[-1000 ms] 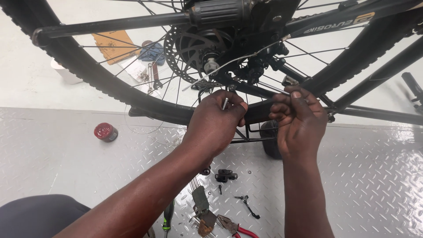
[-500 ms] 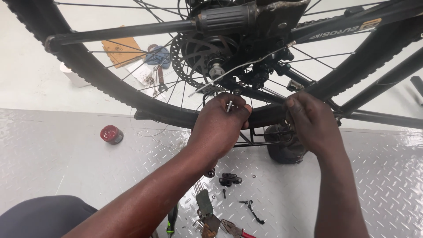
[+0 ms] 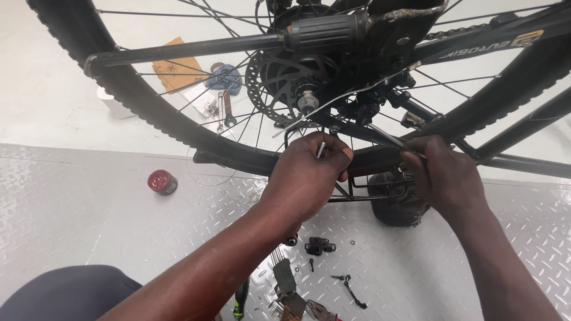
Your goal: The person uses a wrench to tighten bolts on the rear derailleur of a bicycle. They rotate the rear wheel to check the chain movement and continue adjusting the derailleur mechanism.
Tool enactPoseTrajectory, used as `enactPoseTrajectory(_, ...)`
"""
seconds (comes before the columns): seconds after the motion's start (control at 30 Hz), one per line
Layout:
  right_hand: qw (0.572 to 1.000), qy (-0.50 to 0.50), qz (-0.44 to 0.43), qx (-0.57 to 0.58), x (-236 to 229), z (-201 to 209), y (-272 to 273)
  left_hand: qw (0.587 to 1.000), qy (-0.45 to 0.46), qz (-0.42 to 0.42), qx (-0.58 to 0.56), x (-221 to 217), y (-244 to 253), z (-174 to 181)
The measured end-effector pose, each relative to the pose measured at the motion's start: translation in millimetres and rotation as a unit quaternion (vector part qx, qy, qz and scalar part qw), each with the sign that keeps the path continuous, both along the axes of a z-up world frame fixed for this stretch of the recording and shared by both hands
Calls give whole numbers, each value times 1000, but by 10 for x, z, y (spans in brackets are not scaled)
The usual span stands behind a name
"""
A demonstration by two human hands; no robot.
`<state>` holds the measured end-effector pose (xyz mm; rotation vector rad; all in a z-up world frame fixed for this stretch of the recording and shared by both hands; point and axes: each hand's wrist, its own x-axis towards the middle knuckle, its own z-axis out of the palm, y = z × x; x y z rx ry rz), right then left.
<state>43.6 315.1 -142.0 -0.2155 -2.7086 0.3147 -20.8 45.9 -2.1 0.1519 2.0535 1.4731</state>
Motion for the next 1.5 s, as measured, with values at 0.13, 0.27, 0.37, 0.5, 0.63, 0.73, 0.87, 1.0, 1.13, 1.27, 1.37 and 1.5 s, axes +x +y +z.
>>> enactPoseTrajectory(0.13,998,46,-16,29,15,73,43,1000,13,-3,-8,9,-41,20)
enactPoseTrajectory(0.27,981,108,-6,161,-33,42,219,1000,6,4,29,12,-56,-8)
enactPoseTrajectory(0.37,968,92,1,233,-33,74,234,999,8,6,34,24,-82,8)
enactPoseTrajectory(0.5,944,150,69,284,-43,123,190,1000,13,7,19,39,-117,73)
enactPoseTrajectory(0.63,932,204,116,277,-72,219,95,1000,11,9,27,37,-120,48)
enactPoseTrajectory(0.73,931,211,132,267,-97,269,62,1000,19,3,17,45,-135,71)
enactPoseTrajectory(0.87,924,221,114,290,-115,140,117,1000,15,8,18,47,-154,118)
enactPoseTrajectory(1.0,898,293,85,318,-112,27,0,1000,7,11,23,39,-166,111)
enactPoseTrajectory(1.13,891,325,46,313,-123,-132,-90,1000,13,8,8,54,-158,114)
enactPoseTrajectory(1.27,951,230,-19,208,-126,-94,-67,1000,2,1,23,58,-130,83)
enactPoseTrajectory(1.37,980,161,13,112,-67,39,-120,1000,10,-3,27,47,-91,10)
enactPoseTrajectory(1.5,994,-48,-49,-82,0,278,-451,1000,15,-5,14,49,-48,21)
